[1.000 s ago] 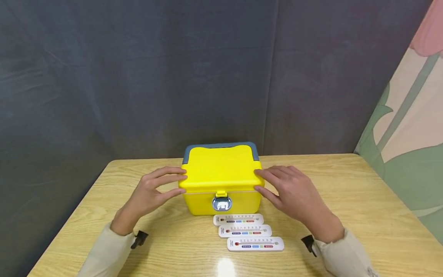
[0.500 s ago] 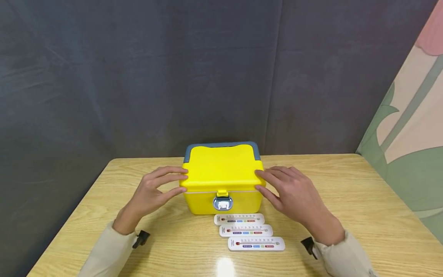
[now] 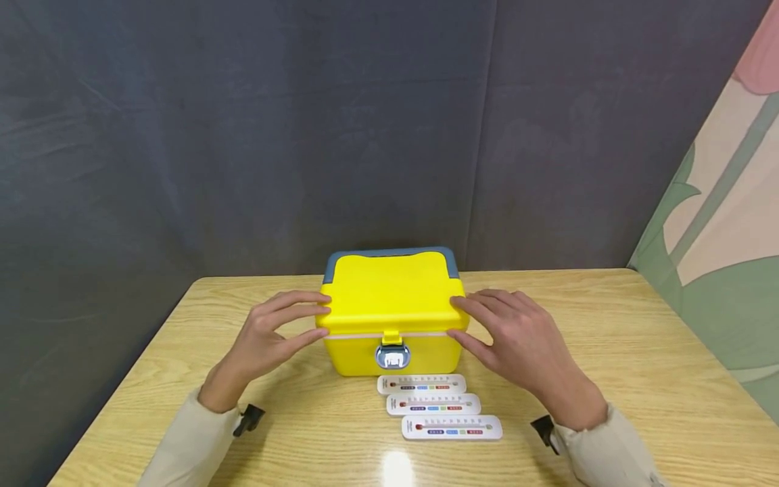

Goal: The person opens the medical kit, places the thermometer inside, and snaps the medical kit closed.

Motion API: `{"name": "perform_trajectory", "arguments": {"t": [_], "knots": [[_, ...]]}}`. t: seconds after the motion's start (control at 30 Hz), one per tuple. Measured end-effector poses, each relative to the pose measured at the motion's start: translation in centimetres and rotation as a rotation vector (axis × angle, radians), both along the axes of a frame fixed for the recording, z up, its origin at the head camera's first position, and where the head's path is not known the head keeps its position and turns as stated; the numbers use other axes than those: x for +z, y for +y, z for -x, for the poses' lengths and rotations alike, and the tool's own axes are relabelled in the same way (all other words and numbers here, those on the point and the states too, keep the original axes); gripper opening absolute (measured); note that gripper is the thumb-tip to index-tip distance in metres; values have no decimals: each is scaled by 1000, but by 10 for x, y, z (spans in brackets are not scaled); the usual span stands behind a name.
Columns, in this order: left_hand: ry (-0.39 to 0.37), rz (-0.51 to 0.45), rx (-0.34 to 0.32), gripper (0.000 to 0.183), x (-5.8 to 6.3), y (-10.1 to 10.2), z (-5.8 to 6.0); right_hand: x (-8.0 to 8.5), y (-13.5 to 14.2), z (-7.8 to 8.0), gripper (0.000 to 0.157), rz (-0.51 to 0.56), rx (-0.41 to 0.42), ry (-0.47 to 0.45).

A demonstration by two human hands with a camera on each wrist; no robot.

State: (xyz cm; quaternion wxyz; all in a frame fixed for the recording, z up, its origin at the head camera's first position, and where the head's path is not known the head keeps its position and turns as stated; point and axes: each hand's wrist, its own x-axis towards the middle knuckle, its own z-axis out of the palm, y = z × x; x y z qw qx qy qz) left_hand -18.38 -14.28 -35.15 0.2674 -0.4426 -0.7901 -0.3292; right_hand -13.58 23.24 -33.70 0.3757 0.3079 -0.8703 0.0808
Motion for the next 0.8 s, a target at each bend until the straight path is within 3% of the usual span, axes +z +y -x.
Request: {"name": "perform_trajectory", "arguments": {"t": [0.4,0.7,0.8], "knots": [[67,-18,14,46,-1,5,3,1,3,-4,67,37,-44,-17],[154,-86,8,43,2,7,7,9,6,-8,51,52,-65,-30],[161,-98,11,42,1,6,7,8,2,-10,54,86,-49,10]]}}
